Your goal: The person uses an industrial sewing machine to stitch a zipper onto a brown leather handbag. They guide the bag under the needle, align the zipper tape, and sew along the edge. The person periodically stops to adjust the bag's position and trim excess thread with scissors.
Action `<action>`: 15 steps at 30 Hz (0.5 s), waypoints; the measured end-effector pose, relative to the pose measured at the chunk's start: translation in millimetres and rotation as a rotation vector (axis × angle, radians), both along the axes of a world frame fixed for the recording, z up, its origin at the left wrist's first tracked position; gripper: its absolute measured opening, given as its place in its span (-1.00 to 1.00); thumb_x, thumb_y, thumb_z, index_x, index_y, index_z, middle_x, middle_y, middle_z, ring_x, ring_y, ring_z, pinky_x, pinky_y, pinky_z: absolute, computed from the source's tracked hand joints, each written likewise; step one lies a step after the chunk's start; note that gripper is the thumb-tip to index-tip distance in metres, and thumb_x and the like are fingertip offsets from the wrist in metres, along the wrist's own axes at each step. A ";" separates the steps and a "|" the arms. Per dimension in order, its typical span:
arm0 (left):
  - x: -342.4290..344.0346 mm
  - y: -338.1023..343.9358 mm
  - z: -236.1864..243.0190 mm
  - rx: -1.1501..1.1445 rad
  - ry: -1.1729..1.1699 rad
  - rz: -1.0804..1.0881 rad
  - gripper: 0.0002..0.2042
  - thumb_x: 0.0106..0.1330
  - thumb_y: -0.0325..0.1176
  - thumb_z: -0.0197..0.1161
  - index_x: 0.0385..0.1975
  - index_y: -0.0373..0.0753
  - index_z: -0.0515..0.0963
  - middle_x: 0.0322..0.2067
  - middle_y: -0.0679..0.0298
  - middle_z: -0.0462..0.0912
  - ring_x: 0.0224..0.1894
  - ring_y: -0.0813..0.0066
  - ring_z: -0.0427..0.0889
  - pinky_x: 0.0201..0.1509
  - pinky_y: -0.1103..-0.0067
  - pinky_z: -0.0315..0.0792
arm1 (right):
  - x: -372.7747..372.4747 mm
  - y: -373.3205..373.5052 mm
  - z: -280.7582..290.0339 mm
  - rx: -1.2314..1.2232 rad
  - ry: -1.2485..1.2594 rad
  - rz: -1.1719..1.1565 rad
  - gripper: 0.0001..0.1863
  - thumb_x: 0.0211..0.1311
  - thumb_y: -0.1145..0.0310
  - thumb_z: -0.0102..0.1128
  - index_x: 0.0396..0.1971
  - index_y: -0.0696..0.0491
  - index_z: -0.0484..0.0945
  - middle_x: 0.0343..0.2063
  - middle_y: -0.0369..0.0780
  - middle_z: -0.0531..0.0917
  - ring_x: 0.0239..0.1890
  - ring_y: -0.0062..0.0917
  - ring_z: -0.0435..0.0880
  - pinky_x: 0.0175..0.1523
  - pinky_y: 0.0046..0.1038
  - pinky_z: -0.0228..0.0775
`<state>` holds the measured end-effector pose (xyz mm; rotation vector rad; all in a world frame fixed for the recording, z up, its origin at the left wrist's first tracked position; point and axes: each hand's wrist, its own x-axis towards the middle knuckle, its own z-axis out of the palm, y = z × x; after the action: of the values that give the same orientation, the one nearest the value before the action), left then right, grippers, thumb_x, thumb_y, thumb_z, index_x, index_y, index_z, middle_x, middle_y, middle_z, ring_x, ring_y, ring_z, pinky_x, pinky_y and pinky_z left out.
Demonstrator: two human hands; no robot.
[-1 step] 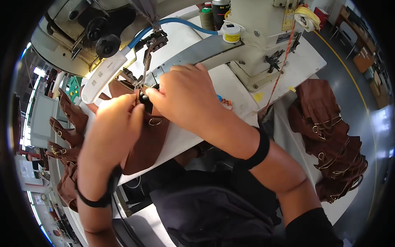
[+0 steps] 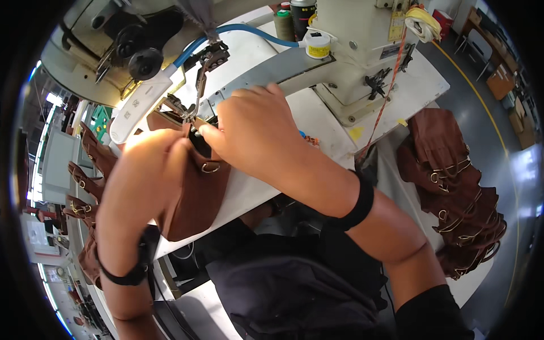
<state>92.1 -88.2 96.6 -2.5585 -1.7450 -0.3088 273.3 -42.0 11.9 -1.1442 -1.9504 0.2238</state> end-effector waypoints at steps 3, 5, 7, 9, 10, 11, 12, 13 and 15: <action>-35.1 15.0 24.5 0.095 0.319 -0.217 -0.86 0.34 -0.37 0.26 -0.28 -0.31 0.65 -0.36 -0.01 0.69 -0.27 -0.03 0.71 -0.18 0.23 0.58 | 4.5 8.7 7.7 0.077 -0.156 0.027 -0.57 0.14 0.17 0.40 -0.76 0.08 0.46 -0.65 -0.16 0.55 -0.39 -0.16 0.57 -0.16 -0.19 0.32; -64.1 32.6 10.7 0.287 0.449 -0.449 -0.87 0.26 -0.38 0.36 -0.37 -0.31 0.63 -0.34 0.04 0.69 -0.29 0.03 0.71 -0.20 0.25 0.61 | 4.9 22.5 14.2 0.105 -0.098 0.089 -0.59 0.12 0.22 0.39 -0.76 0.09 0.44 -0.64 -0.14 0.56 -0.40 -0.15 0.58 -0.21 -0.18 0.34; -67.6 36.2 4.7 0.226 0.532 -0.301 -0.79 0.25 -0.33 0.39 -0.25 -0.33 0.65 -0.25 0.02 0.72 -0.24 0.00 0.72 -0.14 0.25 0.62 | 6.2 26.8 18.4 0.063 -0.029 0.126 -0.63 0.10 0.27 0.38 -0.75 0.11 0.46 -0.63 -0.14 0.57 -0.44 -0.19 0.57 -0.27 -0.20 0.35; -64.9 32.5 6.9 0.228 0.605 -0.185 -0.58 0.24 -0.20 0.43 -0.01 -0.36 0.64 0.01 -0.01 0.69 0.01 0.01 0.68 0.07 0.24 0.60 | 7.3 26.7 21.9 -0.044 0.057 0.149 -0.69 0.08 0.32 0.37 -0.70 0.16 0.52 -0.64 -0.16 0.56 -0.51 -0.27 0.56 -0.35 -0.25 0.36; -61.5 27.5 7.7 0.287 0.610 -0.179 -0.53 0.22 -0.19 0.45 0.02 -0.40 0.62 0.05 -0.05 0.66 0.07 -0.04 0.63 0.19 0.22 0.51 | 4.1 27.1 21.9 -0.109 0.081 0.168 -0.71 0.06 0.32 0.35 -0.71 0.15 0.53 -0.65 -0.17 0.56 -0.52 -0.28 0.56 -0.31 -0.25 0.35; -53.3 24.9 8.0 0.346 0.616 -0.180 -0.49 0.20 -0.19 0.46 0.05 -0.44 0.60 0.10 -0.09 0.63 0.12 -0.09 0.58 0.30 0.20 0.42 | 4.8 27.8 22.0 -0.173 0.105 0.174 -0.72 0.05 0.31 0.34 -0.72 0.13 0.55 -0.67 -0.18 0.56 -0.53 -0.28 0.57 -0.27 -0.26 0.34; -50.2 24.7 7.5 0.406 0.621 -0.181 -0.44 0.19 -0.19 0.48 0.08 -0.48 0.58 0.14 -0.13 0.61 0.18 -0.14 0.54 0.42 0.18 0.33 | 6.3 28.2 22.2 -0.245 0.114 0.177 -0.72 0.02 0.28 0.31 -0.76 0.08 0.55 -0.70 -0.19 0.57 -0.51 -0.25 0.58 -0.15 -0.24 0.31; -50.2 28.4 8.7 0.406 0.651 -0.228 -0.32 0.17 -0.17 0.49 0.19 -0.54 0.50 0.18 -0.16 0.58 0.27 -0.13 0.48 0.50 0.19 0.24 | 7.9 29.1 22.1 -0.261 0.105 0.167 -0.71 0.03 0.28 0.32 -0.76 0.09 0.55 -0.70 -0.20 0.57 -0.51 -0.28 0.57 -0.16 -0.25 0.30; -54.6 35.9 15.2 0.306 0.522 -0.215 -0.38 0.17 -0.21 0.47 0.23 -0.37 0.53 0.24 -0.01 0.56 0.28 0.01 0.50 0.39 0.16 0.37 | 9.6 31.7 21.0 -0.240 0.058 0.138 -0.69 0.09 0.30 0.38 -0.69 0.17 0.56 -0.66 -0.20 0.58 -0.54 -0.42 0.54 -0.29 -0.31 0.30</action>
<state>37.4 -52.3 111.8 -2.3234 -1.1487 0.0829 282.9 -10.3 32.9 -1.1411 -1.9909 0.5720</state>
